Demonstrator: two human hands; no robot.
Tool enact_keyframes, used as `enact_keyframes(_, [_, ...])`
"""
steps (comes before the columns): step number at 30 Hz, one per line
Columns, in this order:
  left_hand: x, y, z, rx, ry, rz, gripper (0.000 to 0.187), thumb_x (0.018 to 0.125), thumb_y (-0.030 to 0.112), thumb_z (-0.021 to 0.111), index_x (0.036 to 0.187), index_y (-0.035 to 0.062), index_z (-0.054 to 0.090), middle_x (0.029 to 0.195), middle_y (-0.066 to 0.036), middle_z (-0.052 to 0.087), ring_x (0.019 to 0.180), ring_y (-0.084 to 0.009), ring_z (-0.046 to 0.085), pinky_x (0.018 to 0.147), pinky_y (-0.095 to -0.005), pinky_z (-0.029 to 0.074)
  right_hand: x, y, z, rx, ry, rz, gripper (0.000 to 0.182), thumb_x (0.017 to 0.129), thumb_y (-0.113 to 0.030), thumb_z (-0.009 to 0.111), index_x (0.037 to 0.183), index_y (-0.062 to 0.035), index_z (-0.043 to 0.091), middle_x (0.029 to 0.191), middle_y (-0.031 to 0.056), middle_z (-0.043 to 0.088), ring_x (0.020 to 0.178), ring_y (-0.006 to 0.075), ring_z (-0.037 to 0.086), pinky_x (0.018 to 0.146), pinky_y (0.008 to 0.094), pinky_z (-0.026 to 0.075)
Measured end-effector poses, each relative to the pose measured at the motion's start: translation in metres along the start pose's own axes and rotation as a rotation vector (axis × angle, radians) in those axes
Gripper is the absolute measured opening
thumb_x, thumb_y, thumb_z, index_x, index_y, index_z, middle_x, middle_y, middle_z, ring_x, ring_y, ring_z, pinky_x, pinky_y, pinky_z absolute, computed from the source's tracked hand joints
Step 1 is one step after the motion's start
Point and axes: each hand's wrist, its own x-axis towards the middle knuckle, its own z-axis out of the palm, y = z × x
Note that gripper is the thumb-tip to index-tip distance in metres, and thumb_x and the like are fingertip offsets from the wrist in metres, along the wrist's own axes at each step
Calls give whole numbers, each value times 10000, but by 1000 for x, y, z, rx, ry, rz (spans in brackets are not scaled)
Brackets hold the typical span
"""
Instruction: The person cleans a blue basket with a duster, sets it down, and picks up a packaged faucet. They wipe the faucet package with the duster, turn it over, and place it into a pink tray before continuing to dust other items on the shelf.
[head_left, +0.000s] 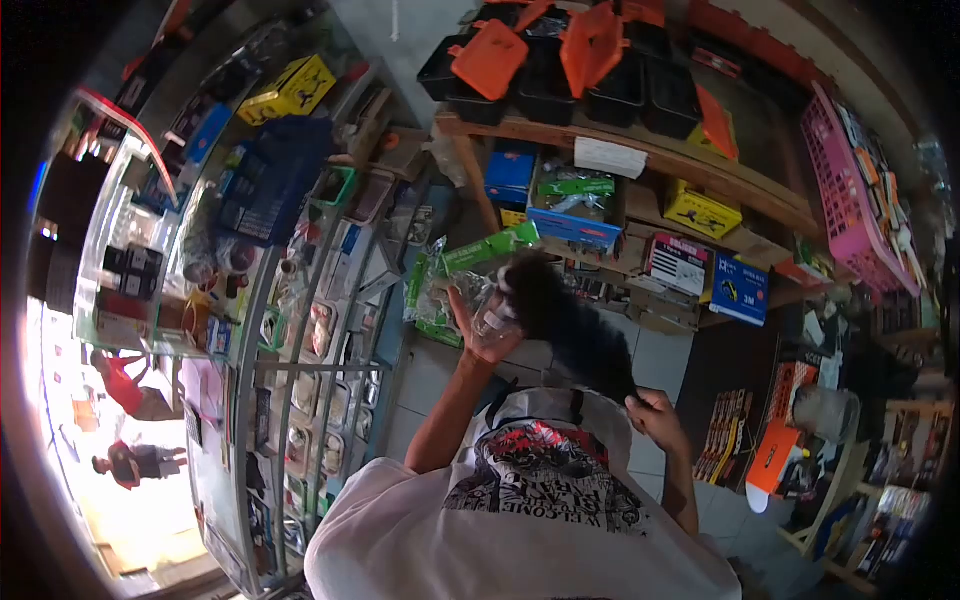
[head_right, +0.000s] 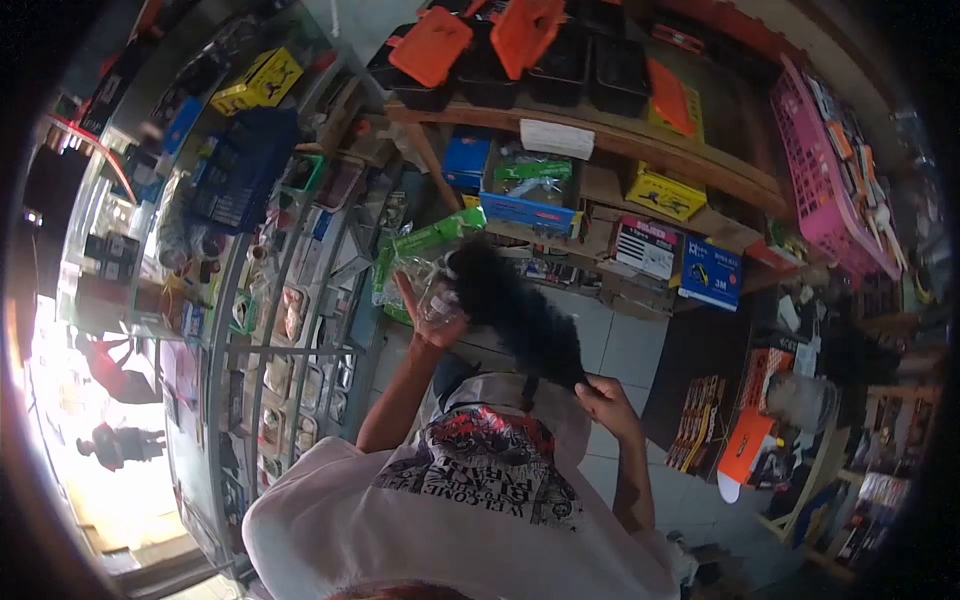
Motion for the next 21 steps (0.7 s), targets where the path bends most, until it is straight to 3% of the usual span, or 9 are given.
enact_keyframes(2, [2,-7,-19,-45,8,-77,1206,741,950,368,1539,47,336,1556,-223,368,1444,-454,296,1211,-583,168,-13,-3,-10,28,-40,155,316,1028,-188,573,744,-52,547,619,-41,482,508,45,392,474,233,311])
enact_keyframes(5, [9,-24,-6,2,-243,-199,1196,745,951,355,1543,60,338,1571,-219,348,1458,-456,268,1209,-598,148,-28,-2,-20,-96,-36,19,313,1024,-144,568,727,-55,523,612,-44,465,507,41,372,466,239,299])
enact_keyframes(7, [11,-20,-6,-352,-153,-353,1186,734,955,373,1530,75,370,1562,-177,382,1488,-365,252,1133,-687,230,-38,6,-22,52,55,52,259,1000,-89,584,748,-40,554,617,-30,483,502,42,381,450,245,299])
enact_keyframes(9, [13,-37,15,-343,-346,-332,1186,730,951,397,1532,78,368,1535,-186,422,1459,-392,316,1080,-739,267,-47,5,-29,116,111,100,239,992,-76,590,758,-35,570,622,-23,494,498,44,383,443,247,297])
enact_keyframes(12, [24,-31,-16,-140,-4,-473,1198,726,948,417,1537,68,352,1532,-197,421,1418,-436,376,1049,-778,269,-59,9,-42,105,168,63,234,992,-83,600,764,-29,592,605,-16,497,478,48,379,434,239,293])
enact_keyframes(16, [39,-53,-5,-180,-390,-595,1198,717,934,462,1536,68,349,1553,-222,378,1437,-447,341,1110,-714,272,-69,20,-45,134,180,73,244,983,-96,624,751,-20,613,597,-8,530,476,47,397,431,233,299])
enact_keyframes(17, [33,-52,0,84,-103,-570,1207,712,970,382,1523,76,387,1496,-223,459,1396,-485,383,1077,-747,282,-70,23,-47,114,135,84,249,982,-98,626,746,-20,613,598,-8,533,478,46,397,431,233,300])
enact_keyframes(19, [40,-63,11,-52,81,-499,1184,725,967,360,1539,107,369,1527,-212,425,1391,-488,390,1088,-752,255,-67,24,-40,95,206,62,247,980,-97,625,746,-21,610,598,-14,527,476,46,387,432,237,301])
enact_keyframes(21, [48,-52,2,117,-147,-581,1133,735,933,431,1570,176,314,1606,-176,307,1460,-435,302,1137,-679,264,-57,28,-27,166,346,47,242,979,-96,625,749,-20,612,602,-16,529,477,46,386,434,238,306])
